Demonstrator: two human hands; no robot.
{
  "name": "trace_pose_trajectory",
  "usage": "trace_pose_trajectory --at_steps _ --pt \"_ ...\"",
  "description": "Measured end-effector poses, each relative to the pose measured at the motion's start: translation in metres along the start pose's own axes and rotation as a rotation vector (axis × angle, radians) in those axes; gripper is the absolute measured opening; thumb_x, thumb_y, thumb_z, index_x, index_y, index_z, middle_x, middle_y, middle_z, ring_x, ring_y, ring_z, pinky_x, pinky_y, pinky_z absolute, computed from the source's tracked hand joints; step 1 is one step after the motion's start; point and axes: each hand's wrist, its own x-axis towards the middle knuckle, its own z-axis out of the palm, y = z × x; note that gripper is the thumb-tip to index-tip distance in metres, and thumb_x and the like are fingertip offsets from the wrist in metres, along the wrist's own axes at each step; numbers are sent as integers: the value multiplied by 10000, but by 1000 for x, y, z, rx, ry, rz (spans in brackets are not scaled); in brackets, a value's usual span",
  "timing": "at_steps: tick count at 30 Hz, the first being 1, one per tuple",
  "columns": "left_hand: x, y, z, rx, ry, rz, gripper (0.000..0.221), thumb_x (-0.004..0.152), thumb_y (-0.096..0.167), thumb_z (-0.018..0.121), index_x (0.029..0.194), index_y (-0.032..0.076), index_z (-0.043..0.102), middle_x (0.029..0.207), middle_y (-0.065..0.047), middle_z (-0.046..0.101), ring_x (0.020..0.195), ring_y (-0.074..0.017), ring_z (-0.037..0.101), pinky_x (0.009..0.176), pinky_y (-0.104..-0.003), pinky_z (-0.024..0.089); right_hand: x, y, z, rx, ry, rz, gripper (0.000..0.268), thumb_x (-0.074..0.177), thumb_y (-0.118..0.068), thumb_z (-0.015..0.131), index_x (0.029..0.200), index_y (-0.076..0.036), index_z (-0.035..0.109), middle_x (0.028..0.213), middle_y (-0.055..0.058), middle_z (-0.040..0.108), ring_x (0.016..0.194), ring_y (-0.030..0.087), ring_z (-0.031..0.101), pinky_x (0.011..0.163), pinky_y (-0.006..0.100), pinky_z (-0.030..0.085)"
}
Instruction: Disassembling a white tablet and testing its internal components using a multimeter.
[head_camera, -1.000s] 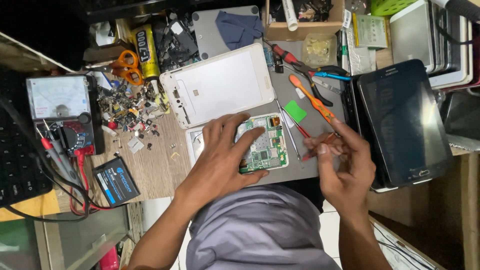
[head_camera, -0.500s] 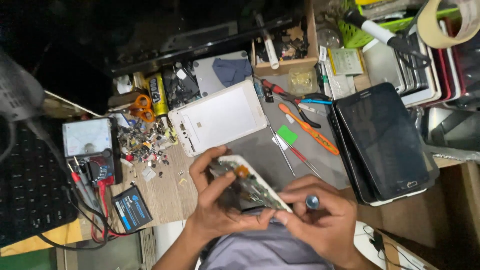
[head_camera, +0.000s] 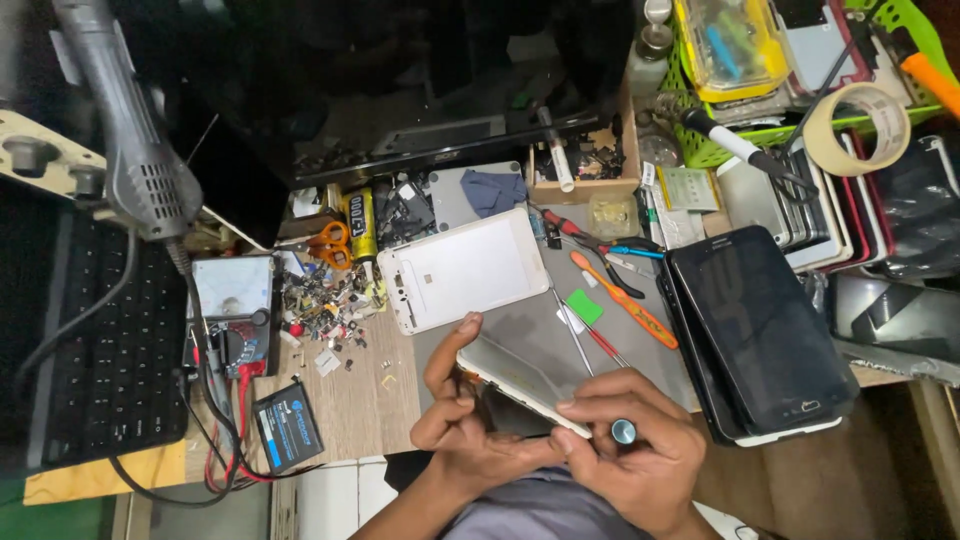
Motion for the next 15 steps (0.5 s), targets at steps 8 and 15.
trace_pose_trajectory --at_steps 8,15 --pt "2 5 3 15 12 28 747 800 418 837 1145 154 230 1344 -376 409 1332 -416 512 1178 -574 480 -1 -2 -3 44 -14 3 101 782 -124 790 874 -97 756 842 62 716 450 69 468 453 184 394" --pt "1 7 4 11 17 55 704 827 382 822 1172 152 253 1346 -374 420 1324 -422 506 1210 -623 442 -7 -2 -1 42 9 11 90 788 -139 773 866 -107 740 839 57 701 432 63 434 416 183 345"
